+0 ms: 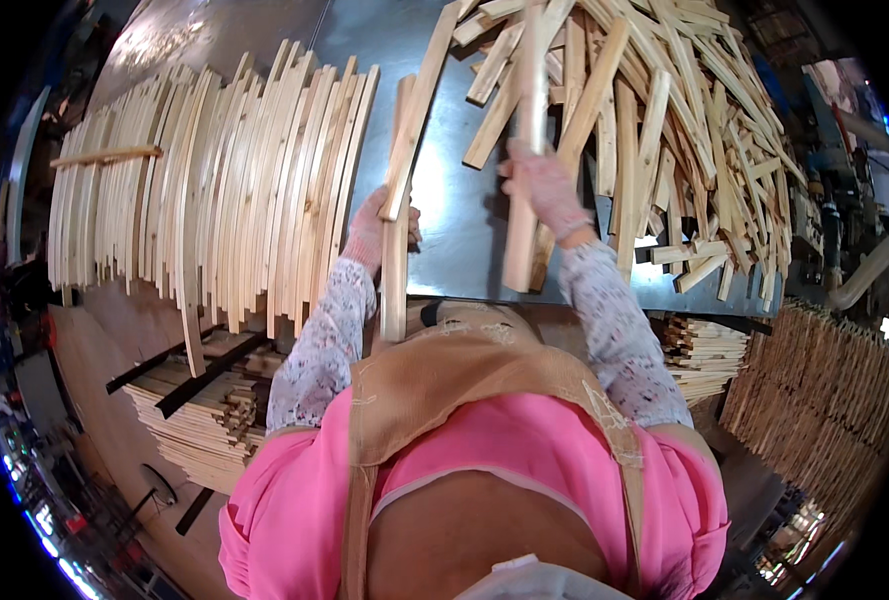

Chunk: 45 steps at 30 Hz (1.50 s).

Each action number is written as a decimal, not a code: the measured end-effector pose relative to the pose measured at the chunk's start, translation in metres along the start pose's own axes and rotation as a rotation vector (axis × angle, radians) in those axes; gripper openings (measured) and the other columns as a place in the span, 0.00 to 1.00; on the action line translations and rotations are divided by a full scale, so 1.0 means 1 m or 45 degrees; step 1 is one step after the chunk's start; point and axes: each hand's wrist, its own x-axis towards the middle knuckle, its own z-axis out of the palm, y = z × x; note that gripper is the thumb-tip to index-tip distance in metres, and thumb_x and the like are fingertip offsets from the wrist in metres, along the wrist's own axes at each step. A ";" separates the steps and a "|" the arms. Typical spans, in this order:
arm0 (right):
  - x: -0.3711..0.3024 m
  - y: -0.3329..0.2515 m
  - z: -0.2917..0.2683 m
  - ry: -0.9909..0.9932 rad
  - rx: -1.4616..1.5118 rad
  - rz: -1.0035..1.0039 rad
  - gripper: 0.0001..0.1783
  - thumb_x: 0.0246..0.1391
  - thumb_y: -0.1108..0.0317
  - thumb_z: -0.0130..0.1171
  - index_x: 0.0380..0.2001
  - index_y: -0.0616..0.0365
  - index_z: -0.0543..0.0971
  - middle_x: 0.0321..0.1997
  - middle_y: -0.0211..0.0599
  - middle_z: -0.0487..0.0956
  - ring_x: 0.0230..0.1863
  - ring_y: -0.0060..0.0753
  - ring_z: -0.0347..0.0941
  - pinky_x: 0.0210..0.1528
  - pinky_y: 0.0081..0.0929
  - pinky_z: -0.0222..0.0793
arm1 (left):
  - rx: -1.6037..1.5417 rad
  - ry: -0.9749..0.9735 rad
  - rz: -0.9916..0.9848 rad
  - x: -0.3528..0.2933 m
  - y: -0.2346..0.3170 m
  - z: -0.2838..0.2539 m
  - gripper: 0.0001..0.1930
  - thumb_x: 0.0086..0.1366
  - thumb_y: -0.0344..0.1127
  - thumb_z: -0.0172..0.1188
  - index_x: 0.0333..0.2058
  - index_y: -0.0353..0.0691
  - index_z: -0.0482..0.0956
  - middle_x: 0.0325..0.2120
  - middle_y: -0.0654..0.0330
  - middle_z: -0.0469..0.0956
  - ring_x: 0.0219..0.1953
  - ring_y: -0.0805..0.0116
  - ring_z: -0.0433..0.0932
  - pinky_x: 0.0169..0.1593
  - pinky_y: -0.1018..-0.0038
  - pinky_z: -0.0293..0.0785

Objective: The person sorts small wooden slats on a metal table, picking them up from a disorganized pile and arranging them into neat stacks. The person repeatedly gathers handfuls of slats, aligns them, and places them into a growing stack on the left side of the table.

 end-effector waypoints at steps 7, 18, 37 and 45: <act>0.022 -0.019 0.178 -0.152 0.990 0.483 0.38 0.70 0.42 0.59 0.66 0.66 0.73 0.56 0.54 0.83 0.53 0.45 0.80 0.63 0.38 0.74 | 0.843 0.545 0.631 0.044 -0.059 -0.032 0.26 0.78 0.52 0.51 0.58 0.37 0.80 0.46 0.47 0.85 0.48 0.49 0.82 0.58 0.59 0.76; 0.043 -0.037 0.173 -0.318 0.237 0.152 0.33 0.69 0.48 0.55 0.67 0.61 0.69 0.54 0.65 0.81 0.53 0.60 0.82 0.56 0.44 0.79 | 1.759 0.391 0.278 -0.058 0.035 0.009 0.32 0.74 0.54 0.52 0.65 0.34 0.76 0.55 0.39 0.82 0.62 0.43 0.79 0.66 0.59 0.73; 0.130 0.053 0.045 0.386 0.536 0.425 0.17 0.64 0.64 0.63 0.50 0.65 0.80 0.34 0.37 0.79 0.26 0.25 0.72 0.26 0.25 0.67 | 1.691 0.972 0.841 -0.085 0.097 -0.087 0.30 0.69 0.44 0.64 0.67 0.41 0.75 0.63 0.45 0.78 0.67 0.47 0.75 0.73 0.57 0.67; -0.020 -0.065 0.218 -0.421 -0.234 0.098 0.46 0.64 0.39 0.62 0.74 0.54 0.63 0.37 0.61 0.85 0.39 0.70 0.82 0.41 0.58 0.76 | 1.359 1.930 1.274 -0.027 0.359 -0.231 0.35 0.70 0.56 0.64 0.67 0.38 0.73 0.57 0.44 0.81 0.62 0.47 0.79 0.67 0.58 0.73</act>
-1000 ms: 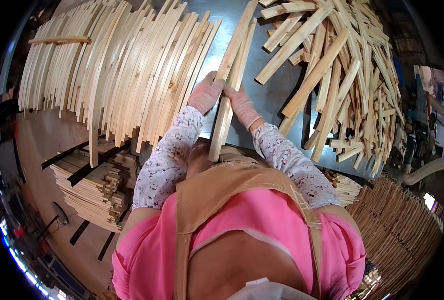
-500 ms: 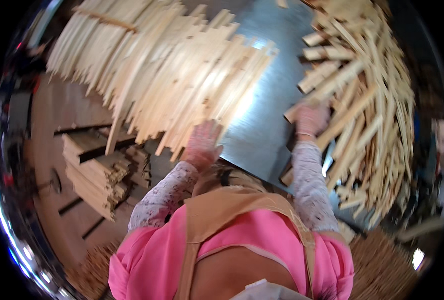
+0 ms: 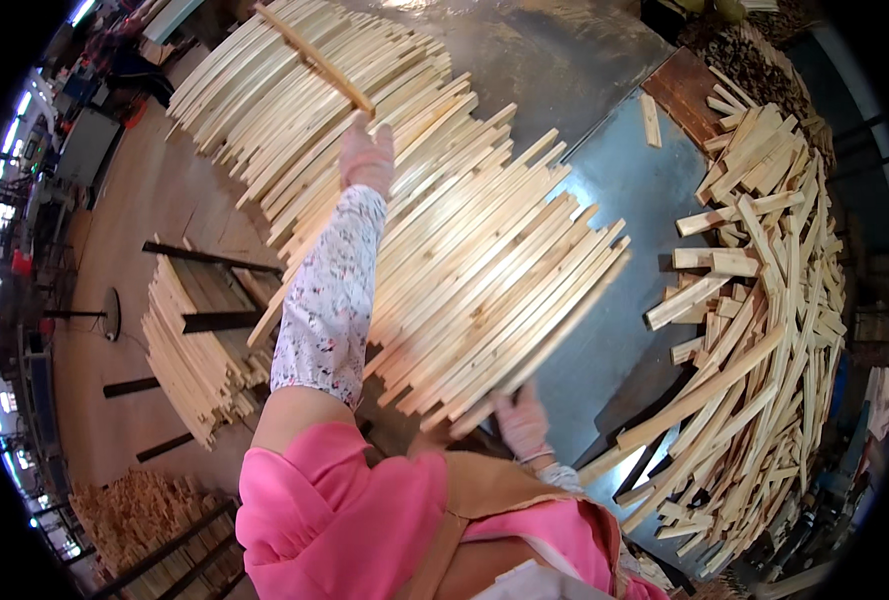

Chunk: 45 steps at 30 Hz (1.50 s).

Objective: The person sorts small wooden slats on a metal table, picking them up from a disorganized pile and arranging them into neat stacks. The person repeatedly gathers handfuls of slats, aligns them, and places them into a growing stack on the left side of the table.

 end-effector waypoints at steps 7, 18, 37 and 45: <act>0.014 -0.002 0.018 -0.069 0.041 0.138 0.58 0.64 0.36 0.58 0.82 0.58 0.44 0.44 0.62 0.87 0.43 0.69 0.84 0.45 0.57 0.79 | 0.331 -0.195 -0.474 0.091 0.039 0.052 0.37 0.62 0.60 0.68 0.59 0.33 0.79 0.53 0.38 0.83 0.58 0.43 0.83 0.62 0.51 0.78; 0.026 0.037 -0.018 -0.311 0.023 -0.307 0.43 0.69 0.39 0.54 0.75 0.55 0.59 0.44 0.57 0.86 0.46 0.69 0.82 0.50 0.55 0.78 | -1.390 -0.821 -0.466 -0.025 0.080 0.001 0.22 0.73 0.35 0.56 0.63 0.38 0.73 0.40 0.57 0.81 0.32 0.70 0.77 0.31 0.74 0.75; -0.553 0.455 -0.299 1.025 -0.217 0.547 0.27 0.59 0.37 0.67 0.54 0.41 0.86 0.46 0.42 0.87 0.51 0.52 0.83 0.52 0.44 0.78 | -1.028 -2.828 0.818 -0.670 0.523 -0.087 0.44 0.66 0.37 0.67 0.77 0.33 0.60 0.51 0.59 0.79 0.47 0.69 0.78 0.54 0.73 0.75; -0.730 0.768 -0.061 1.580 0.442 1.906 0.34 0.73 0.47 0.48 0.62 0.71 0.76 0.56 0.66 0.83 0.62 0.63 0.78 0.67 0.45 0.72 | -0.349 -3.077 0.869 -0.950 0.549 -0.113 0.35 0.73 0.36 0.64 0.74 0.28 0.64 0.52 0.57 0.78 0.52 0.70 0.79 0.58 0.72 0.77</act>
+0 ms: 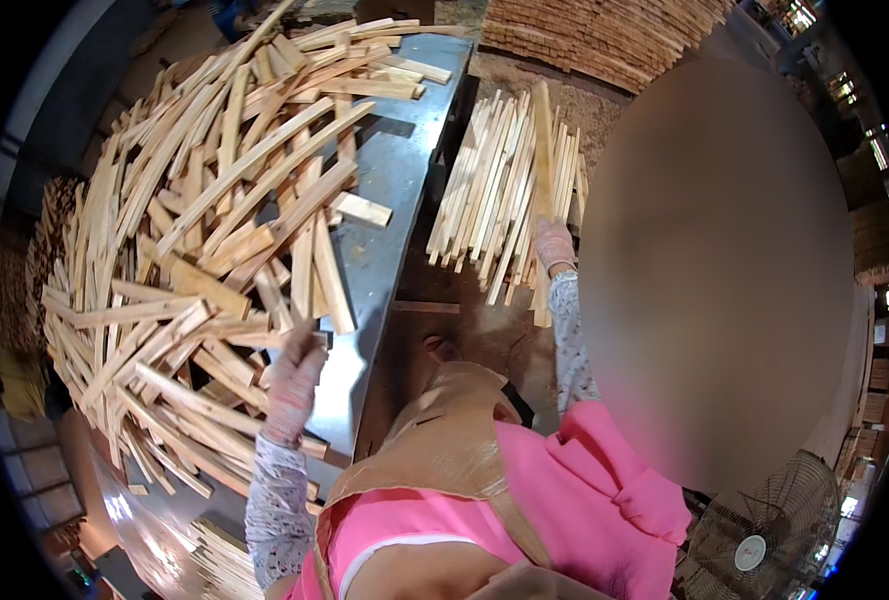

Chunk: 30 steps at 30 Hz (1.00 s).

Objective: The person sorts small wooden slats on a metal table, picking them up from a disorganized pile and arranging them into neat stacks. The person repeatedly gathers handfuls of slats, aligns them, and places them into a growing stack on the left side of the table.

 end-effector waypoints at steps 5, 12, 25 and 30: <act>0.032 -0.047 0.044 -0.078 0.406 0.706 0.36 0.75 0.47 0.43 0.64 0.71 0.75 0.66 0.68 0.77 0.69 0.66 0.73 0.71 0.49 0.69 | -0.120 0.178 -0.241 -0.013 -0.070 0.032 0.34 0.72 0.35 0.69 0.71 0.30 0.67 0.53 0.56 0.79 0.52 0.68 0.78 0.58 0.72 0.77; 0.077 -0.115 0.048 -0.116 0.295 0.648 0.39 0.75 0.44 0.41 0.72 0.67 0.67 0.74 0.65 0.69 0.73 0.64 0.69 0.76 0.49 0.64 | -0.309 0.528 -0.623 -0.061 -0.106 0.056 0.31 0.73 0.25 0.64 0.71 0.28 0.66 0.51 0.59 0.79 0.50 0.73 0.77 0.60 0.77 0.74; 0.048 -0.173 0.021 0.106 0.376 -0.073 0.43 0.71 0.46 0.54 0.76 0.69 0.62 0.66 0.62 0.78 0.60 0.61 0.79 0.66 0.45 0.71 | 0.496 1.114 -0.349 -0.106 -0.112 0.015 0.27 0.73 0.37 0.62 0.67 0.33 0.73 0.55 0.45 0.82 0.59 0.55 0.81 0.65 0.63 0.76; -0.091 -0.323 0.031 -0.064 0.653 -1.273 0.37 0.73 0.49 0.55 0.75 0.63 0.67 0.52 0.50 0.84 0.50 0.52 0.80 0.60 0.47 0.74 | 1.062 1.749 -0.723 -0.141 -0.145 -0.063 0.46 0.63 0.50 0.70 0.76 0.41 0.61 0.68 0.45 0.69 0.73 0.43 0.64 0.77 0.53 0.56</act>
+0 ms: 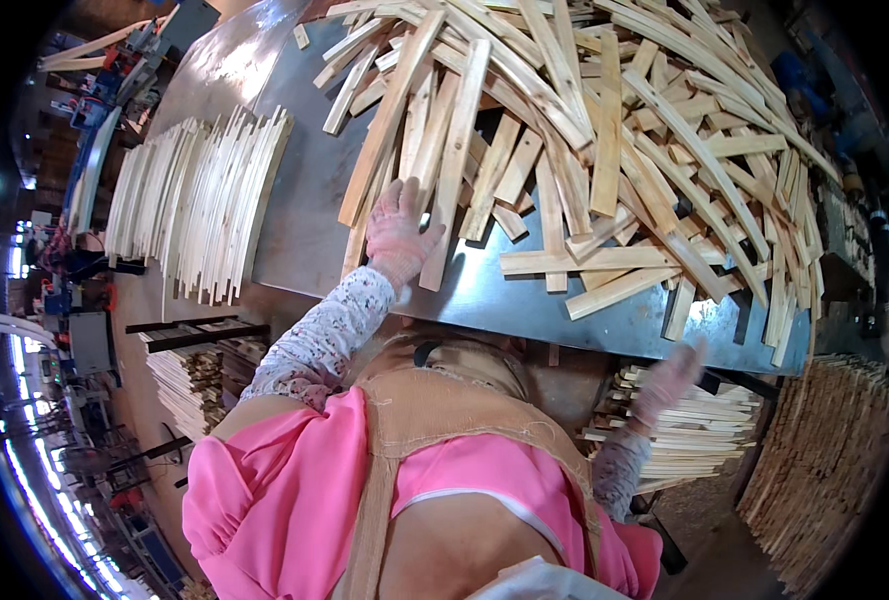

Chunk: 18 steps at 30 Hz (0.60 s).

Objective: The person sorts small wooden slats on a metal table, picking them up from a disorganized pile and arranging them into neat stacks. The person repeatedly gathers handfuls of slats, aligns them, and places them into a growing stack on the left side of the table.

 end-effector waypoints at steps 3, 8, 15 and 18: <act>-0.021 -0.134 0.093 -0.737 0.681 0.170 0.35 0.68 0.61 0.62 0.73 0.62 0.70 0.55 0.47 0.83 0.56 0.46 0.80 0.63 0.43 0.75 | -0.253 -0.408 -0.274 0.017 -0.028 -0.012 0.49 0.63 0.50 0.70 0.77 0.39 0.57 0.62 0.41 0.77 0.66 0.43 0.74 0.72 0.56 0.67; -0.056 -0.335 0.229 -1.061 0.517 0.267 0.42 0.65 0.59 0.65 0.77 0.61 0.62 0.72 0.58 0.74 0.69 0.51 0.75 0.70 0.41 0.70 | -0.337 -0.603 -0.277 -0.017 -0.094 -0.074 0.39 0.61 0.46 0.70 0.68 0.37 0.69 0.53 0.41 0.84 0.59 0.42 0.82 0.63 0.54 0.76; -0.079 -0.369 0.308 -0.829 -0.070 0.181 0.51 0.60 0.57 0.70 0.79 0.53 0.55 0.68 0.63 0.76 0.65 0.65 0.75 0.67 0.49 0.72 | -0.556 -0.352 -0.471 -0.005 -0.246 -0.095 0.38 0.62 0.52 0.70 0.66 0.38 0.72 0.50 0.42 0.85 0.54 0.42 0.84 0.60 0.55 0.79; -0.075 -0.381 0.305 -0.816 -0.114 0.258 0.50 0.59 0.58 0.70 0.78 0.52 0.56 0.64 0.62 0.79 0.62 0.64 0.78 0.65 0.48 0.73 | -0.750 -0.351 -0.246 0.065 -0.219 -0.055 0.41 0.62 0.52 0.69 0.67 0.32 0.70 0.55 0.38 0.79 0.59 0.41 0.79 0.64 0.53 0.74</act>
